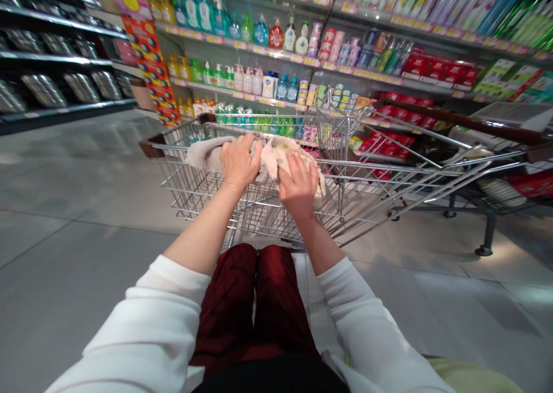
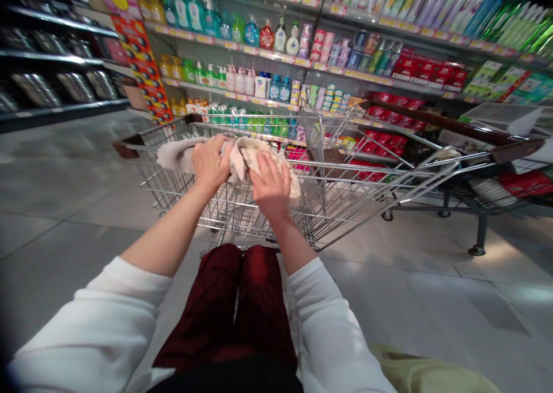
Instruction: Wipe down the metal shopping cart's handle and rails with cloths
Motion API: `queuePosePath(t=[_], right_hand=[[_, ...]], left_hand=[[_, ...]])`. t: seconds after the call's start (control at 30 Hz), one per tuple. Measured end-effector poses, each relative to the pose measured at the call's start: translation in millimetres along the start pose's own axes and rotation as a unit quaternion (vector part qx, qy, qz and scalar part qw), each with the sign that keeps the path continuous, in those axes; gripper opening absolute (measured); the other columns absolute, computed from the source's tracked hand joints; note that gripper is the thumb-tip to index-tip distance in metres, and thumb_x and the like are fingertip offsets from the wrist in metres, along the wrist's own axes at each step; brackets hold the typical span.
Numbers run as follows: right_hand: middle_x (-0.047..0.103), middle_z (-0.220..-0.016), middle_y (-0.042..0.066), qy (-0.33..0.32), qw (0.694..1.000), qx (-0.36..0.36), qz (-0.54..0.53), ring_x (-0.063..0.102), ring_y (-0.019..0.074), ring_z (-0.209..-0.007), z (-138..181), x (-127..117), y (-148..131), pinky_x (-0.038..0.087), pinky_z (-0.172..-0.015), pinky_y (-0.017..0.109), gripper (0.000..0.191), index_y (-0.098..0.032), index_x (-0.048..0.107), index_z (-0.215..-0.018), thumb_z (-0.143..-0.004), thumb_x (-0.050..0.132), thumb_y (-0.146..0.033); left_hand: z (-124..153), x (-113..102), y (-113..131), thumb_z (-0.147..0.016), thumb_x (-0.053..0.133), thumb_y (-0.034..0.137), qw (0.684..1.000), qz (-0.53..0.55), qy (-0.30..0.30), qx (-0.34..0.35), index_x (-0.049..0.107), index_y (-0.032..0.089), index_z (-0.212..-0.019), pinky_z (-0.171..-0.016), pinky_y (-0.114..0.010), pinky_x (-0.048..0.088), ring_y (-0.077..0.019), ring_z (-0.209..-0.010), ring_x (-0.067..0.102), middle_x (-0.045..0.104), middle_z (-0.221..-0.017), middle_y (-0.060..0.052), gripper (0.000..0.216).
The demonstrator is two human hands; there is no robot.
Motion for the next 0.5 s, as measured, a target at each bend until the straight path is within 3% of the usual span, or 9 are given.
queuePosePath(t=[0.13, 0.27, 0.37, 0.5], right_hand=[[0.067, -0.134, 0.016, -0.128, 0.990, -0.041, -0.039, 0.049, 0.0246, -0.140, 55.1, 40.1, -9.9, 0.029, -0.123, 0.052, 0.028, -0.017, 0.074, -0.110, -0.094, 0.051, -0.016], [0.069, -0.133, 0.006, -0.194, 0.970, -0.122, -0.080, 0.055, 0.0194, -0.133, 96.6, 54.4, -20.1, 0.037, -0.119, 0.042, 0.027, -0.025, 0.074, -0.112, -0.097, 0.053, -0.018], [0.070, -0.130, 0.004, -0.198, 0.969, -0.114, -0.095, 0.059, 0.0201, -0.124, 90.8, 41.4, -19.6, 0.045, -0.109, 0.036, 0.027, -0.030, 0.077, -0.110, -0.097, 0.055, -0.021], [0.065, -0.135, 0.005, -0.111, 0.992, 0.011, -0.053, 0.059, 0.0243, -0.115, 34.5, -4.5, 1.4, 0.048, -0.100, 0.039, 0.034, -0.031, 0.077, -0.113, -0.094, 0.051, -0.020]], left_hand=[[1.0, 0.5, 0.6, -0.097, 0.041, 0.037, 1.000, -0.004, 0.004, 0.001, 0.065, 0.023, -0.098, -0.081, -0.039, 0.039, -0.0248, -0.091, 0.063, 0.071, -0.097, -0.006, 0.029], [1.2, 3.0, 0.4, -0.095, 0.043, 0.036, 1.000, -0.005, 0.018, 0.000, 0.066, 0.024, -0.095, -0.081, -0.039, 0.038, -0.0248, -0.090, 0.062, 0.070, -0.093, -0.006, 0.025], [1.3, 4.1, -0.1, -0.094, 0.044, 0.035, 1.000, -0.002, 0.029, 0.006, 0.065, 0.025, -0.094, -0.080, -0.039, 0.038, -0.0248, -0.088, 0.061, 0.070, -0.091, -0.005, 0.023], [1.6, 4.8, -0.6, -0.093, 0.044, 0.035, 0.999, -0.007, 0.034, 0.015, 0.065, 0.025, -0.095, -0.080, -0.039, 0.038, -0.0247, -0.088, 0.060, 0.069, -0.090, -0.005, 0.023]])
Point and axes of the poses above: each hand's wrist, its own z-axis away from the middle knuckle, its own x-axis out of the palm, y = z × x, the point moved 2 cm from there along -z, towards the middle knuckle
